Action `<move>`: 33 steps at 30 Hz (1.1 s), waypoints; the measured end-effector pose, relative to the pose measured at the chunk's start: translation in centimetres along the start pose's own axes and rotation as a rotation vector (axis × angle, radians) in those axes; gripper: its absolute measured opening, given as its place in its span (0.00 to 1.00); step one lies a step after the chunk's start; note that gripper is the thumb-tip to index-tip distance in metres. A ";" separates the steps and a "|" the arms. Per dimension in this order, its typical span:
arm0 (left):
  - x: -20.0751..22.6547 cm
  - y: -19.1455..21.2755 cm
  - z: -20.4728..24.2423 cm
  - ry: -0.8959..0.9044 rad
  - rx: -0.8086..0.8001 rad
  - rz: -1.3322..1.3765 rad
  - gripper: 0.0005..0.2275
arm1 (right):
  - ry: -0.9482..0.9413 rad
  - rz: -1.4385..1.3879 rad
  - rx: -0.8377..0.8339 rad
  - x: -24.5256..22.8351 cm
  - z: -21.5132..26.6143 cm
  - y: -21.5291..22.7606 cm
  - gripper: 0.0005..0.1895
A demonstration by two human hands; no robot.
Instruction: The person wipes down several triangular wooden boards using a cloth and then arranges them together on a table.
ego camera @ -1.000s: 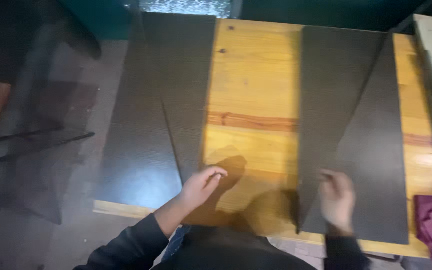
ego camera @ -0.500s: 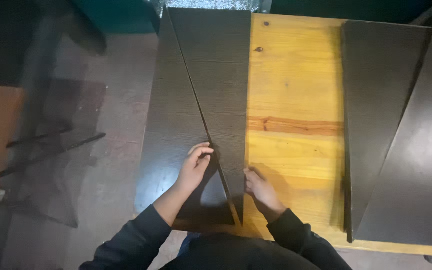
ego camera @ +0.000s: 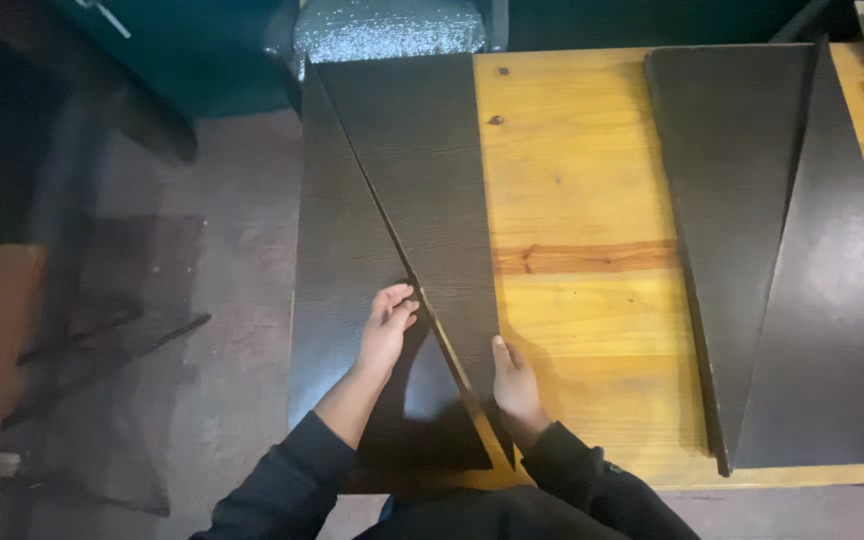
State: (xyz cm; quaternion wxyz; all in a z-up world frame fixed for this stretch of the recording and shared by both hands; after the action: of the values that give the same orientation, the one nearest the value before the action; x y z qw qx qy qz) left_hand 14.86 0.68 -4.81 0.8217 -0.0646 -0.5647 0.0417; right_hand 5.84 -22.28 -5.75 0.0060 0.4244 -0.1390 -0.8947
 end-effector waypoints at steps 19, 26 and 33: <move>-3.1 -9.5 -8.2 0.116 -0.191 0.361 0.25 | 0.065 -0.018 0.179 1.7 1.5 9.6 0.23; -9.1 -15.1 -11.7 0.267 -0.219 0.329 0.21 | 0.176 -0.278 0.267 2.9 2.6 15.1 0.18; -8.2 -20.3 -10.9 0.202 -0.144 0.141 0.18 | 0.142 -0.122 0.278 6.3 0.3 19.9 0.21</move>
State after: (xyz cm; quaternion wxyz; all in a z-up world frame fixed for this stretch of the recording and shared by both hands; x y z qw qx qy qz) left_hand 22.00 -21.14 -13.14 0.8625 -0.1670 -0.4748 0.0519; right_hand -0.57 -42.11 -5.25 -0.0975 0.4909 -0.2348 -0.8333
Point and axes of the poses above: each hand's wrist, its own z-axis away from the middle knuckle, its own y-axis out of the back of the hand, x = y × z, the point moved 5 cm from there along -z, towards the middle knuckle, and after that the axes turned 7 degrees about -x, right-handed, at the moved point
